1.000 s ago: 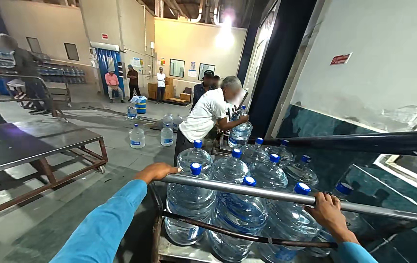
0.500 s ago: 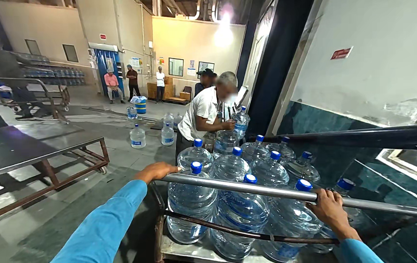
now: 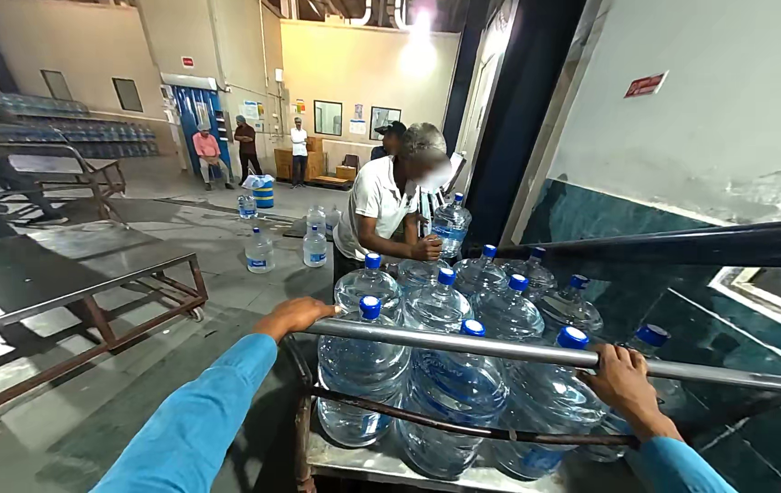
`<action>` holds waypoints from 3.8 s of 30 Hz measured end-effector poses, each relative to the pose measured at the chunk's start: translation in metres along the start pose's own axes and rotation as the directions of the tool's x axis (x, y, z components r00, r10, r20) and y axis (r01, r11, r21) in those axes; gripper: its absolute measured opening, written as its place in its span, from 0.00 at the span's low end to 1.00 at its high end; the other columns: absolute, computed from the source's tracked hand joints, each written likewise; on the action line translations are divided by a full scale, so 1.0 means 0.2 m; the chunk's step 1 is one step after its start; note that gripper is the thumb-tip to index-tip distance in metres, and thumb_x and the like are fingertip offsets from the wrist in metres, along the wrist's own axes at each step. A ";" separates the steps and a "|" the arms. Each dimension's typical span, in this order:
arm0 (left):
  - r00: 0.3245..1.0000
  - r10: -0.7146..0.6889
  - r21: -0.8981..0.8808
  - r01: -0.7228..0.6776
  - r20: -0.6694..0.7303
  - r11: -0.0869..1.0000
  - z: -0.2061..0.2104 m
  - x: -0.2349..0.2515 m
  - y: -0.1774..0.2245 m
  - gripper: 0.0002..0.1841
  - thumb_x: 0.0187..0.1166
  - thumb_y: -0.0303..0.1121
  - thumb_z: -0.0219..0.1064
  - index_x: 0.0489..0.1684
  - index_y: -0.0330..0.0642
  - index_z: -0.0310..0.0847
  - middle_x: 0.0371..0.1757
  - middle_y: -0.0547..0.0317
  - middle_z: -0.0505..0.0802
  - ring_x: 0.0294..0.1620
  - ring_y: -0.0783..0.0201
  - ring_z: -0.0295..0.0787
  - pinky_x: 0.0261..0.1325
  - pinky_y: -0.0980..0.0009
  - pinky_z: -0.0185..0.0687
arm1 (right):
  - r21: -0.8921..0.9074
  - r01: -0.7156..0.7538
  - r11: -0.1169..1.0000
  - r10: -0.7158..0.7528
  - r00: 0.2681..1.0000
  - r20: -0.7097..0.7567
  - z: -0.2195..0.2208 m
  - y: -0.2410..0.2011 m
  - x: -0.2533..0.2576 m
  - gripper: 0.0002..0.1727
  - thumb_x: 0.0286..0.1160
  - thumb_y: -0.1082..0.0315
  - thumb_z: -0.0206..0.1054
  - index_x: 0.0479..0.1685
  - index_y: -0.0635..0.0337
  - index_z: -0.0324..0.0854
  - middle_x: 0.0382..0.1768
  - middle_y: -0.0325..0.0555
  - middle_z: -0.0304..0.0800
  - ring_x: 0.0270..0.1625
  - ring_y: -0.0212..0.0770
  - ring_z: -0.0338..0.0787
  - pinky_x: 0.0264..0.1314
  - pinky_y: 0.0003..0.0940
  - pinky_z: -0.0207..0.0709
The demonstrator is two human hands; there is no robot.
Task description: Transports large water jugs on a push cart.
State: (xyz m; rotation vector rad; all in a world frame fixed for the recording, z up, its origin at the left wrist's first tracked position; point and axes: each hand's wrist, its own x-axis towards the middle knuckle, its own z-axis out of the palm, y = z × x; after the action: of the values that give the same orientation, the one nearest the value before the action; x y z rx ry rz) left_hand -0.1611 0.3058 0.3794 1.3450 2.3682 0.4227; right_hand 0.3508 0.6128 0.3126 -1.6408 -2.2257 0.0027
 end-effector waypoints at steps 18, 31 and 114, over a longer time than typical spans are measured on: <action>0.999 0.049 0.066 -0.050 0.025 0.997 0.00 0.09 -0.06 0.33 0.92 0.60 0.46 0.61 0.40 0.88 0.64 0.41 0.91 0.72 0.42 0.83 0.74 0.34 0.70 | -0.026 -0.027 0.999 0.027 1.000 -0.011 0.01 -0.02 0.03 0.35 0.58 0.64 0.87 0.66 0.69 0.78 0.75 0.70 0.76 0.86 0.77 0.62 0.72 0.75 0.70; 0.998 0.053 0.063 -0.054 0.019 0.997 0.00 0.11 -0.08 0.34 0.90 0.62 0.47 0.62 0.43 0.88 0.65 0.42 0.91 0.73 0.42 0.83 0.75 0.34 0.70 | -0.047 -0.024 0.999 0.024 1.000 0.002 0.00 -0.04 0.03 0.33 0.58 0.65 0.87 0.66 0.67 0.79 0.73 0.70 0.77 0.84 0.78 0.64 0.63 0.77 0.75; 0.994 0.098 0.017 -0.098 -0.037 0.995 0.02 0.12 -0.10 0.30 0.91 0.59 0.50 0.54 0.42 0.90 0.55 0.41 0.93 0.63 0.42 0.87 0.68 0.35 0.73 | -0.071 -0.068 0.995 0.071 0.997 0.034 -0.03 -0.14 0.00 0.32 0.62 0.63 0.85 0.64 0.67 0.80 0.72 0.67 0.78 0.84 0.75 0.65 0.63 0.74 0.76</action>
State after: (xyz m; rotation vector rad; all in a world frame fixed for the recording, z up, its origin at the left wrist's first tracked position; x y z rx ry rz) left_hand -0.1853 0.3160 0.3633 1.4771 2.3467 0.4623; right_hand 0.3264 0.6025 0.3244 -1.7681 -2.2174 -0.0269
